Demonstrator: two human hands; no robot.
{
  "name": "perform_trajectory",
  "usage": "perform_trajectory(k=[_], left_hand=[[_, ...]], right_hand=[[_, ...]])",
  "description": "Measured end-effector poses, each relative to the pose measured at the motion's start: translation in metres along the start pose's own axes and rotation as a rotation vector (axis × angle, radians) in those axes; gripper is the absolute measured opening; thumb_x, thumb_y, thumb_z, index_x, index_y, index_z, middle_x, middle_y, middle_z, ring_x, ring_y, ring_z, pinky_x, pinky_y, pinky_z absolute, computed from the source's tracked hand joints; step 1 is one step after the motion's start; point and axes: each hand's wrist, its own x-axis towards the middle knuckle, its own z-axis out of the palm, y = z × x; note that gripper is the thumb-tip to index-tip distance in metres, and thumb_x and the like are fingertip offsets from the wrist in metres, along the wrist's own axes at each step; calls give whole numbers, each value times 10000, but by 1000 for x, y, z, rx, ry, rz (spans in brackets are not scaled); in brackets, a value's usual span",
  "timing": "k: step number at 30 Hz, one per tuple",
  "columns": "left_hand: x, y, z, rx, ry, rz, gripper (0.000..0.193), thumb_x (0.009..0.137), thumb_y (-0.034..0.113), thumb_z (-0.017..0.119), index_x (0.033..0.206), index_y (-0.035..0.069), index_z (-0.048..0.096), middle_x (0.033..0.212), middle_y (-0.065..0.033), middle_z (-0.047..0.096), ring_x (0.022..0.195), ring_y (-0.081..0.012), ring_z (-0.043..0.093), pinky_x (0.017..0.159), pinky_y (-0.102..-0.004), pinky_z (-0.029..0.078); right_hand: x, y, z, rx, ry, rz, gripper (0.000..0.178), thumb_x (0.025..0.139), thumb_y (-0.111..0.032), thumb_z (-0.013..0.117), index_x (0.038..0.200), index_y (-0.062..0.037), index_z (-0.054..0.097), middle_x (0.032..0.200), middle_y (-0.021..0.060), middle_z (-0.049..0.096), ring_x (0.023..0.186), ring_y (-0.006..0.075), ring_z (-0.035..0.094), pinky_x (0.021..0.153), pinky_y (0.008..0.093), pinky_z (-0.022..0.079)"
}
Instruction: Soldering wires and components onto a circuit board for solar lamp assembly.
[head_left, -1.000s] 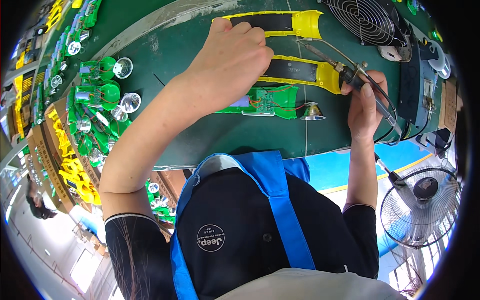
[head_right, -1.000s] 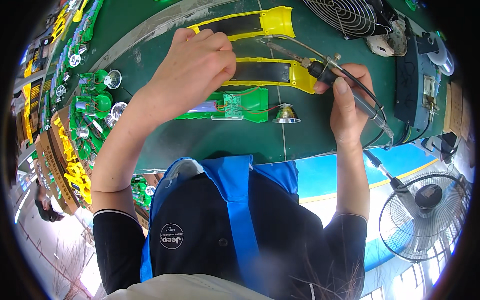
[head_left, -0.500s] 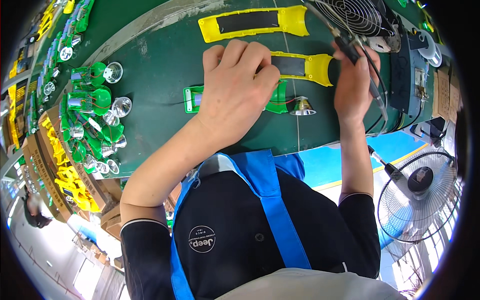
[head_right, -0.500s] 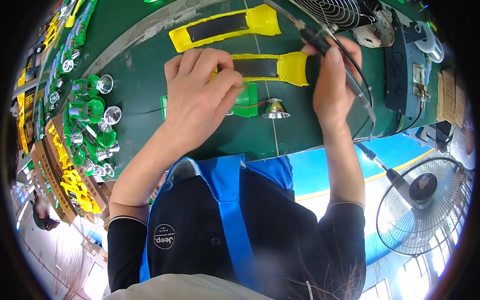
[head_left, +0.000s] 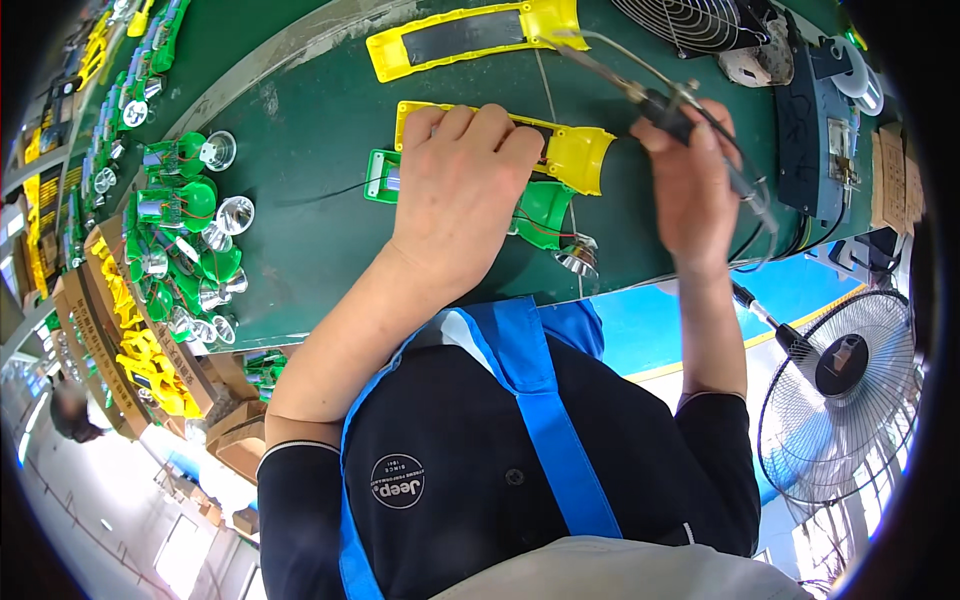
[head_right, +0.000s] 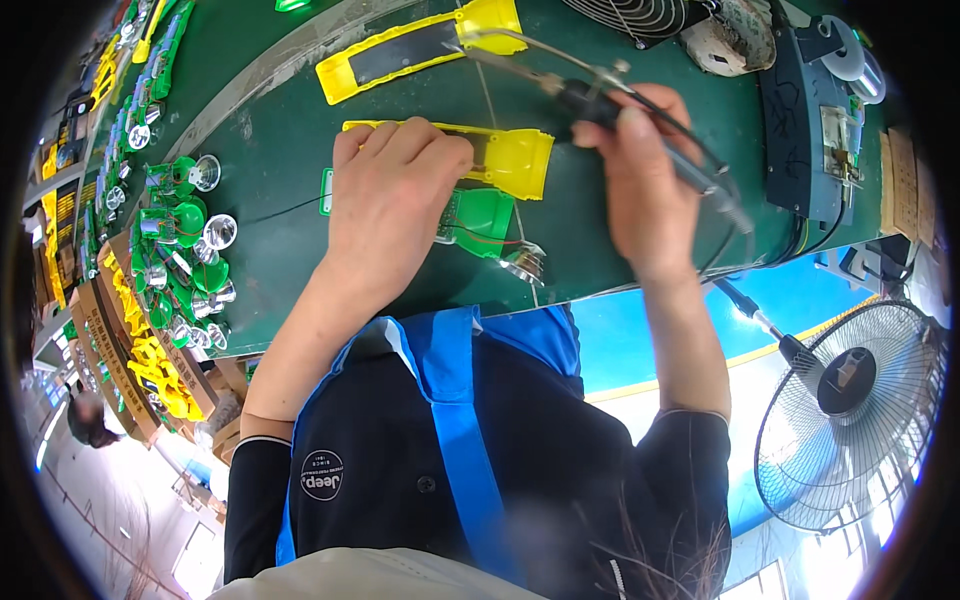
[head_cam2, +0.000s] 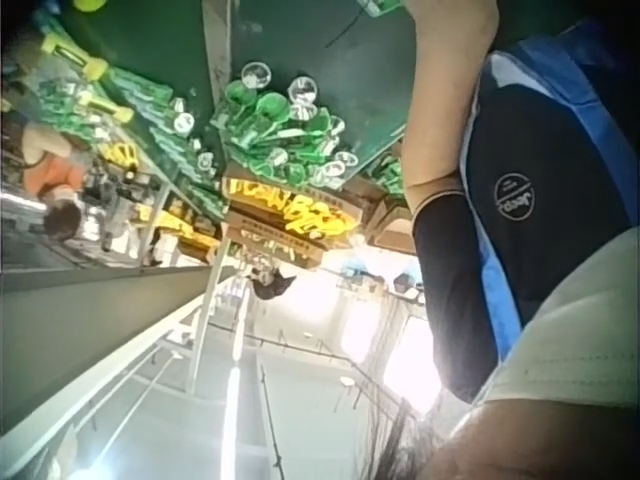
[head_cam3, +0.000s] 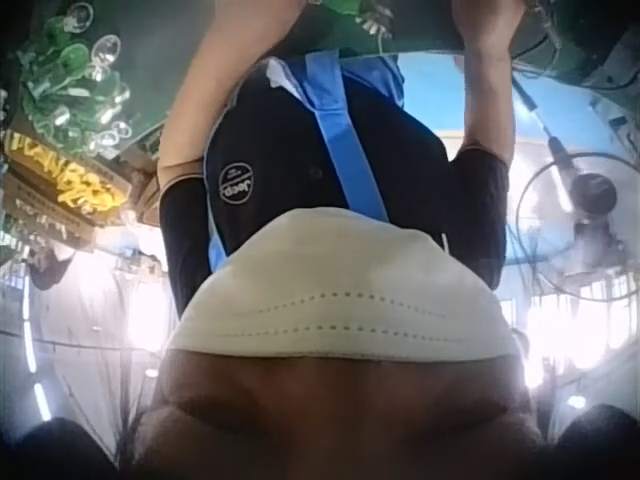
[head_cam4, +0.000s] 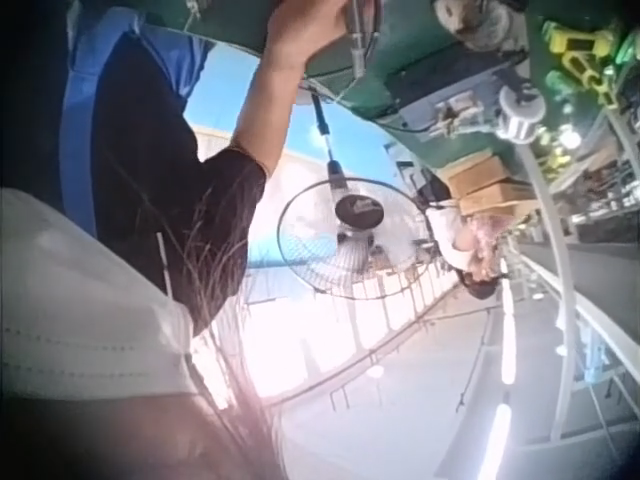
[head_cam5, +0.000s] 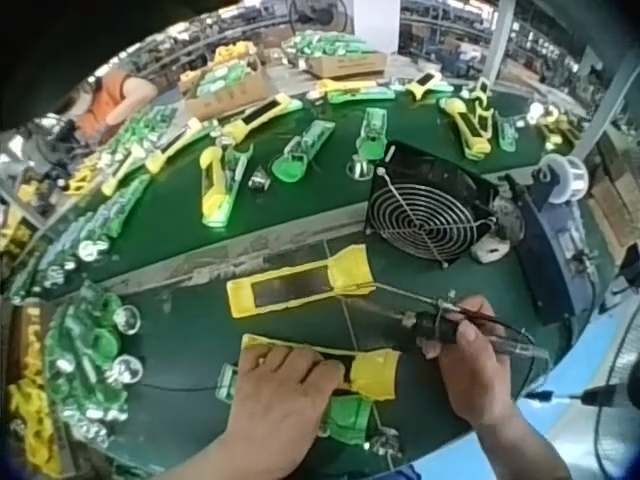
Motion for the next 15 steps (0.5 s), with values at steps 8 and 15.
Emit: perform_trajectory(k=[8, 15], left_hand=[[29, -3, -24, 28, -412, 44, 50, 769, 83, 575, 741, 69, 614, 693, -72, 565, 724, -245, 574, 736, -352, 388], [34, -6, -26, 6, -437, 66, 59, 757, 75, 579, 731, 49, 625, 693, -83, 576, 693, -263, 571, 725, -360, 392]], right_hand=[[18, -41, -22, -423, -153, 255, 241, 796, -214, 614, 843, 9, 533, 673, 55, 532, 579, 96, 516, 577, 218, 404], [18, -42, -13, -495, -195, 294, 180, 788, -138, 611, 826, 23, 540, 676, 67, 571, 562, 100, 547, 553, 210, 406]])
